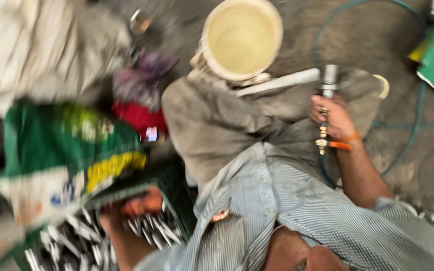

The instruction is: The person sits on the floor and repeatedly cleans cylindrical metal parts. They pick up a part, insert it into a handheld pneumatic tool, and spray it with liquid from a bucket. The cleaned parts are placed into a green crate.

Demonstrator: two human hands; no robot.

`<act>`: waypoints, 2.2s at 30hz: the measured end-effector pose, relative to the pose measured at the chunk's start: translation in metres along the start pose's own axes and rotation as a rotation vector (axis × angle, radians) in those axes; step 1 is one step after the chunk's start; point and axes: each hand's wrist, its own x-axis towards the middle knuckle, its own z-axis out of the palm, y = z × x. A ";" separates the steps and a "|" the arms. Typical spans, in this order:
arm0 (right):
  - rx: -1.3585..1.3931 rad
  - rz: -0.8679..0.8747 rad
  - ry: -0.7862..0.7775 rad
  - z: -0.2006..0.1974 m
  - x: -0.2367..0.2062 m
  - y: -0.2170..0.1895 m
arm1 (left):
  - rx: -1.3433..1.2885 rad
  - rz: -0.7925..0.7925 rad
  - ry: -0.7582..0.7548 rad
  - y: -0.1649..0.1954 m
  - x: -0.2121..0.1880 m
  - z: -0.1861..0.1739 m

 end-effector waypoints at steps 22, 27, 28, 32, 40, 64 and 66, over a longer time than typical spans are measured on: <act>-0.117 -0.069 -0.170 0.019 -0.006 -0.008 | -0.916 0.120 0.780 0.048 -0.115 -0.098; -0.777 -0.286 -0.115 0.049 -0.019 0.013 | -1.276 0.292 0.376 0.163 -0.076 -0.085; -0.927 -0.391 -0.196 0.057 -0.019 0.013 | -1.338 0.280 0.225 0.191 -0.077 -0.059; -0.866 -0.608 -0.278 0.084 -0.044 -0.002 | -1.499 0.091 -0.595 0.284 -0.121 0.125; -1.302 -0.605 0.042 0.116 -0.075 -0.022 | -1.110 0.366 -1.062 0.372 -0.234 0.249; -0.627 -0.510 -0.604 0.086 -0.067 -0.019 | -1.051 0.766 -0.723 0.463 -0.242 0.266; -0.643 -0.425 -0.575 0.082 -0.064 -0.021 | -1.148 0.581 -0.887 0.458 -0.231 0.263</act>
